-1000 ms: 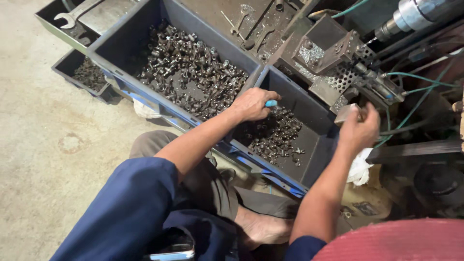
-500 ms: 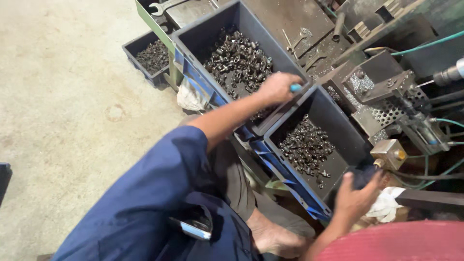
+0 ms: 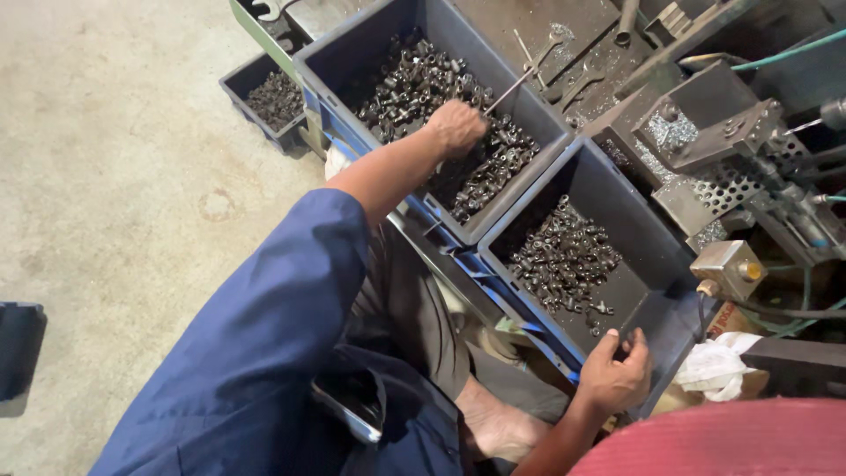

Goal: The person sits on the floor in front of a machine and sorts small black metal fittings, using a long-handled tool to move and arrange them from one plastic bin into another bin, repeating the transfer continuously.

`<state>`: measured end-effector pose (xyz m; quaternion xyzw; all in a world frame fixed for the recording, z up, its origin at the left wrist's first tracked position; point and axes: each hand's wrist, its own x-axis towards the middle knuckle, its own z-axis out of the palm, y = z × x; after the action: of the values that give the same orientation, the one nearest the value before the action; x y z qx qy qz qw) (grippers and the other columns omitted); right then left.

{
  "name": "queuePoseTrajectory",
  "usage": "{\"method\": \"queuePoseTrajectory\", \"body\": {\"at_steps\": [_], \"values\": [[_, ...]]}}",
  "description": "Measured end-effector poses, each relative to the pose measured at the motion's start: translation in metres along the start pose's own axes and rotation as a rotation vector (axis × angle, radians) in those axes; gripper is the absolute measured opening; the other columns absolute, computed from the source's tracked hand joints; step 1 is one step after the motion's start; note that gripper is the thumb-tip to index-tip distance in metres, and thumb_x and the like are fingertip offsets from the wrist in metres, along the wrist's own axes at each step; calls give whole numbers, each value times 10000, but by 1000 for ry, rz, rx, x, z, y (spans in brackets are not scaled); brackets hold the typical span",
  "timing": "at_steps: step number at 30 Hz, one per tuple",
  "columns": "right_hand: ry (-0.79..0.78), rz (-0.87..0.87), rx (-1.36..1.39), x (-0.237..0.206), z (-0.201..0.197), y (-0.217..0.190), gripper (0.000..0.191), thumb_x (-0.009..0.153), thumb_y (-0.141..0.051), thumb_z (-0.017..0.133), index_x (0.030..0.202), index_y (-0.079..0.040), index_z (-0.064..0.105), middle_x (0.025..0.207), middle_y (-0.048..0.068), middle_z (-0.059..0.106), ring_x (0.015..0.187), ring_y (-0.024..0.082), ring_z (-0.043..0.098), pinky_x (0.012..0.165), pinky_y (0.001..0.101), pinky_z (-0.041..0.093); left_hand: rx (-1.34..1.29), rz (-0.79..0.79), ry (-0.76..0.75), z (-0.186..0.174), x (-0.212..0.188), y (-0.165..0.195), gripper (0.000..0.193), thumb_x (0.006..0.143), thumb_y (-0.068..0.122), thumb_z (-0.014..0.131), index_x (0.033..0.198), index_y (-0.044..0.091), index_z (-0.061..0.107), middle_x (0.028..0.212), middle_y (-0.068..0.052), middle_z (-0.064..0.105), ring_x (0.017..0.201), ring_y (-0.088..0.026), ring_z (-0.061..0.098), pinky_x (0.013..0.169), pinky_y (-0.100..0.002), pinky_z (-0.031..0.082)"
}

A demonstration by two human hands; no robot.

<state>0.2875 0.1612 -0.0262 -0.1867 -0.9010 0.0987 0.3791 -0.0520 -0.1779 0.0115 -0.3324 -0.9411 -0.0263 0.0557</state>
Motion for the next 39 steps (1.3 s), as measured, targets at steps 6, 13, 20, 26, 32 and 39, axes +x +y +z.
{"method": "queuePoseTrajectory", "body": {"at_steps": [6, 13, 20, 26, 32, 39], "values": [[-31, 21, 12, 0, 2, 2, 312, 957, -175, 778, 1218, -8, 734, 995, 123, 735, 864, 282, 717, 798, 414, 564, 54, 15, 157, -3, -6, 3, 165, 851, 171, 631, 740, 105, 734, 893, -153, 747, 799, -298, 752, 646, -438, 574], [-35, 21, 38, 1, -1, -2, 297, 958, -183, 760, 1203, -17, 736, 977, 116, 747, 861, 279, 722, 807, 415, 569, -39, -9, 202, -1, -5, 1, 116, 851, 117, 619, 833, 104, 733, 839, -178, 757, 795, -345, 756, 622, -466, 588], [-57, 47, -21, 2, 0, 1, 298, 935, -205, 772, 1189, -50, 748, 963, 111, 756, 850, 288, 722, 785, 429, 559, -112, -65, 86, -19, -16, -3, 138, 837, 221, 680, 864, 108, 755, 921, -170, 757, 896, -342, 745, 758, -461, 589], [-160, 237, 372, 6, 2, -14, 306, 989, -121, 724, 1275, -13, 705, 1042, 121, 747, 915, 207, 723, 827, 338, 563, -783, -259, 437, -34, -35, 20, 299, 778, 389, 801, 943, 141, 776, 918, -142, 754, 879, -329, 735, 832, -446, 587], [-280, 316, 1299, 7, 24, -101, 403, 1013, 17, 630, 1411, 52, 571, 1245, 139, 697, 1057, 194, 701, 887, 275, 576, -1812, -96, 231, -11, -76, 139, 171, 853, 177, 730, 952, 42, 769, 912, -54, 773, 856, -148, 704, 778, -323, 565], [-230, 308, 1493, 15, 6, -143, 222, 1040, 42, 636, 1257, 60, 592, 1243, 153, 671, 1110, 216, 694, 1006, 337, 607, -1917, 68, 150, 4, -78, 212, 193, 865, 198, 741, 952, 28, 764, 907, -68, 761, 874, -160, 693, 807, -347, 566]]}}
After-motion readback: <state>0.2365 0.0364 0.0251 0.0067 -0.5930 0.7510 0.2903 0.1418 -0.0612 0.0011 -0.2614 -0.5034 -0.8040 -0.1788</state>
